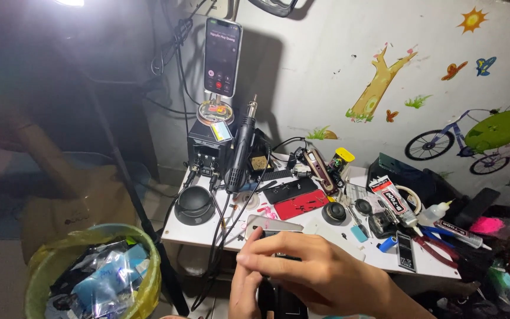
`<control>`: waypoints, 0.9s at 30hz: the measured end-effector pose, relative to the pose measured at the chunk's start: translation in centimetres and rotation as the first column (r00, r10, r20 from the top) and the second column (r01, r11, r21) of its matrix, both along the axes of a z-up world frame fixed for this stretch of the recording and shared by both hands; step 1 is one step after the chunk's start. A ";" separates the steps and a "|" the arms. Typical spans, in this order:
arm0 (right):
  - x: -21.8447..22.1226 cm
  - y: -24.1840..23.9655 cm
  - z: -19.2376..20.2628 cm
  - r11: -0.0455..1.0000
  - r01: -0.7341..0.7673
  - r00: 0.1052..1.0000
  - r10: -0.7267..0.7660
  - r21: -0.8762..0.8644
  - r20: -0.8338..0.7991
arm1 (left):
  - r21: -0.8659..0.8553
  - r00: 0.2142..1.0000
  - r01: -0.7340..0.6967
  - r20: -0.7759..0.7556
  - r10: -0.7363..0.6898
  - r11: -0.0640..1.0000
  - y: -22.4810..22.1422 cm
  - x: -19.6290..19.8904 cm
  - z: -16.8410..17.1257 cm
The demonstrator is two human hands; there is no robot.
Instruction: The person is disassembling a smartphone at a repair bench, using a screwdriver to remove screws and prying off the back cover to inspect the internal hardware.
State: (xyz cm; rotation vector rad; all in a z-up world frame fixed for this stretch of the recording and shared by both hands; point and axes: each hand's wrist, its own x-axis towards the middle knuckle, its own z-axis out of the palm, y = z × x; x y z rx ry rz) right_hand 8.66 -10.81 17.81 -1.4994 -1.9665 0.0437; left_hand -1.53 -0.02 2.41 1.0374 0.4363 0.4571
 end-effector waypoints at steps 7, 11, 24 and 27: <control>0.5 0.0 -1.6 0.988 0.045 0.999 -0.047 0.150 0.009 | 0.031 0.985 -0.051 -0.166 0.056 0.998 -0.7 -1.2 3.9; 0.3 -0.1 -0.5 0.994 0.029 1.000 -0.030 0.104 0.003 | -0.124 0.993 -0.062 -0.111 0.048 0.990 -0.2 -0.3 1.7; 0.1 -0.2 0.0 0.994 0.017 1.000 -0.017 0.107 -0.006 | -0.592 0.974 -0.024 0.166 0.152 0.806 -1.1 1.3 -0.6; 0.1 -0.7 -0.3 0.998 0.008 0.999 -0.006 0.057 -0.049 | -0.639 0.983 -0.021 0.129 0.134 0.769 -0.9 0.7 1.3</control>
